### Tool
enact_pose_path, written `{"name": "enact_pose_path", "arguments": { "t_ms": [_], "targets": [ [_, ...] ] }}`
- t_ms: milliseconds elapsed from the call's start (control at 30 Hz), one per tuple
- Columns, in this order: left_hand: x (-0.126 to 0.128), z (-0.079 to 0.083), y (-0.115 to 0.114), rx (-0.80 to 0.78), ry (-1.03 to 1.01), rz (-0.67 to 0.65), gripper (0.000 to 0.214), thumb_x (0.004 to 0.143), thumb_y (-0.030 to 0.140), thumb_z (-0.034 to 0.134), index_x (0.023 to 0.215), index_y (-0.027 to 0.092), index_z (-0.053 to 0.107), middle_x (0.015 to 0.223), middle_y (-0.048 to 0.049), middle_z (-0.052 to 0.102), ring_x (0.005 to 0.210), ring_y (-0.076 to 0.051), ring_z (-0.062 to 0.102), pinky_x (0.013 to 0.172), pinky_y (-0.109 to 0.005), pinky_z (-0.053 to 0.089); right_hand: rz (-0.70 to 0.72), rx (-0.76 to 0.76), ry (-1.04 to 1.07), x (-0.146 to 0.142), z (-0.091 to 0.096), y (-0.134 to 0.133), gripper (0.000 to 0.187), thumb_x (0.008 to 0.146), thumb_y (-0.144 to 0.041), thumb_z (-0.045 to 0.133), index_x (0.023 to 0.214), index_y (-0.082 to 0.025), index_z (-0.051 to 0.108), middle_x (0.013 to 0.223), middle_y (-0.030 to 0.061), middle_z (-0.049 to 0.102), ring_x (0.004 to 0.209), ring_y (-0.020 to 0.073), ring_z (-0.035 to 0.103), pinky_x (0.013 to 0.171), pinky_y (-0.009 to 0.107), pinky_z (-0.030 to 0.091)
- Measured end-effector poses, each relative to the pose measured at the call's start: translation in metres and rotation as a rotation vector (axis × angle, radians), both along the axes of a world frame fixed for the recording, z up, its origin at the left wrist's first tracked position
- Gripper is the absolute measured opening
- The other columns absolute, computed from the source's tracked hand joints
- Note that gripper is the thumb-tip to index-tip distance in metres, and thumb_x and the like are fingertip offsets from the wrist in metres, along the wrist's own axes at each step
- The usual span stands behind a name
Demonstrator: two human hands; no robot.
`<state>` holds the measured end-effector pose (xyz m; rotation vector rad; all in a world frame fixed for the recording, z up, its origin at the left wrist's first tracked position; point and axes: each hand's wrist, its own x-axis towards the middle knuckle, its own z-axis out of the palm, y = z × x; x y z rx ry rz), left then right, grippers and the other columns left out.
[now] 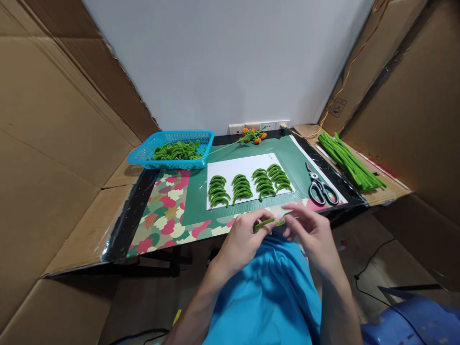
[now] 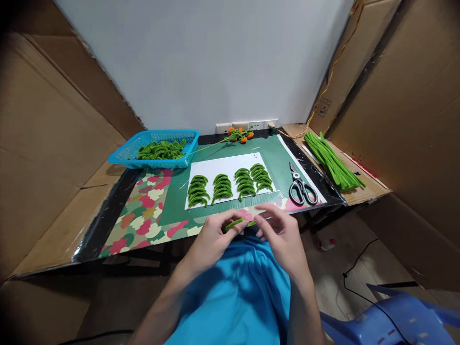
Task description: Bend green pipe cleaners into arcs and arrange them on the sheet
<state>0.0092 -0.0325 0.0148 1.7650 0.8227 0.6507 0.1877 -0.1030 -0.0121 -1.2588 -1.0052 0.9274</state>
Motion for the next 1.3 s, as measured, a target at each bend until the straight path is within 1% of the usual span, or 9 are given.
{"name": "enact_pose_path", "arguments": {
  "t_ms": [67, 200, 333, 467, 600, 767, 867, 967, 1300],
  "targets": [
    [0.0, 0.0, -0.001, 0.013, 0.016, 0.002, 0.024, 0.104, 0.038, 0.06, 0.101, 0.019, 0.074, 0.086, -0.0016, 0.072, 0.079, -0.016, 0.066, 0.073, -0.025, 0.047, -0.15, 0.069, -0.072, -0.001, -0.002, 0.003, 0.019, 0.091, -0.037, 0.08, 0.096, -0.018, 0.082, 0.086, 0.0067, 0.078, 0.066, 0.0176, 0.072, 0.06, 0.029, 0.062],
    [-0.01, 0.0, 0.002, 0.049, 0.078, 0.054, 0.031, 0.104, 0.044, 0.059, 0.098, 0.017, 0.073, 0.08, -0.0014, 0.07, 0.076, -0.016, 0.063, 0.07, -0.025, 0.045, -1.01, 0.383, -0.148, 0.018, -0.004, 0.004, 0.02, 0.087, -0.033, 0.083, 0.097, -0.016, 0.079, 0.116, 0.0127, 0.075, 0.099, 0.0266, 0.076, 0.087, 0.042, 0.066],
    [-0.019, -0.001, 0.011, 0.157, 0.142, 0.146, 0.037, 0.104, 0.049, 0.056, 0.091, 0.017, 0.069, 0.081, -0.0014, 0.069, 0.075, -0.016, 0.062, 0.068, -0.025, 0.043, -1.315, 0.348, -0.165, 0.059, -0.007, -0.012, 0.037, 0.083, -0.043, 0.086, 0.102, -0.013, 0.079, 0.078, 0.0059, 0.069, 0.057, 0.0191, 0.063, 0.053, 0.035, 0.056],
    [-0.022, -0.006, 0.018, 0.279, 0.26, 0.231, 0.036, 0.105, 0.049, 0.053, 0.091, 0.019, 0.068, 0.084, -0.0027, 0.071, 0.074, -0.018, 0.064, 0.066, -0.026, 0.042, -1.034, -0.018, -0.325, 0.094, -0.019, -0.036, 0.047, 0.083, -0.056, 0.077, 0.102, -0.013, 0.082, 0.06, 0.0064, 0.065, 0.053, 0.0243, 0.062, 0.05, 0.035, 0.048],
    [-0.022, -0.012, 0.02, 0.417, 0.47, 0.25, 0.021, 0.104, 0.036, 0.055, 0.101, 0.023, 0.071, 0.101, -0.0042, 0.078, 0.087, -0.023, 0.072, 0.069, -0.029, 0.041, -0.753, -0.401, -0.873, 0.124, -0.031, -0.059, 0.047, 0.076, -0.058, 0.067, 0.107, -0.028, 0.084, 0.126, 0.0164, 0.077, 0.105, 0.0442, 0.072, 0.084, 0.061, 0.052],
    [-0.019, -0.02, 0.021, 0.564, 0.604, 0.183, 0.014, 0.102, 0.022, 0.055, 0.104, 0.024, 0.068, 0.105, -0.0032, 0.077, 0.097, -0.026, 0.074, 0.072, -0.029, 0.041, -0.255, -0.751, -0.742, 0.146, -0.037, -0.081, 0.045, 0.078, -0.065, 0.057, 0.06, -0.028, 0.075, 0.067, 0.0104, 0.078, 0.068, 0.0345, 0.075, 0.066, 0.045, 0.054],
    [-0.016, -0.025, 0.022, 0.62, 0.622, 0.166, 0.013, 0.1, 0.018, 0.056, 0.104, 0.023, 0.067, 0.105, -0.0029, 0.077, 0.094, -0.025, 0.074, 0.072, -0.029, 0.042, -0.14, -0.523, -0.678, 0.146, -0.045, -0.08, 0.029, 0.066, -0.046, 0.06, 0.07, -0.026, 0.081, 0.092, 0.012, 0.084, 0.094, 0.0366, 0.079, 0.083, 0.044, 0.06],
    [-0.014, -0.03, 0.023, 0.644, 0.597, 0.17, 0.013, 0.099, 0.017, 0.058, 0.105, 0.024, 0.067, 0.105, -0.0018, 0.077, 0.093, -0.025, 0.074, 0.072, -0.03, 0.042, -0.099, -0.319, -0.613, 0.141, -0.057, -0.071, 0.06, 0.058, -0.036, 0.059, 0.111, -0.025, 0.086, 0.133, 0.0118, 0.076, 0.127, 0.0389, 0.07, 0.107, 0.048, 0.055],
    [-0.016, -0.034, 0.013, 0.645, 0.503, 0.242, 0.015, 0.101, 0.02, 0.056, 0.107, 0.024, 0.07, 0.109, -0.0028, 0.078, 0.099, -0.025, 0.074, 0.078, -0.029, 0.046, 0.179, -0.029, -0.359, 0.062, -0.014, -0.036, 0.047, 0.095, -0.05, 0.07, 0.134, -0.024, 0.075, 0.126, 0.0121, 0.079, 0.12, 0.0318, 0.074, 0.106, 0.048, 0.058]
  ]
}}
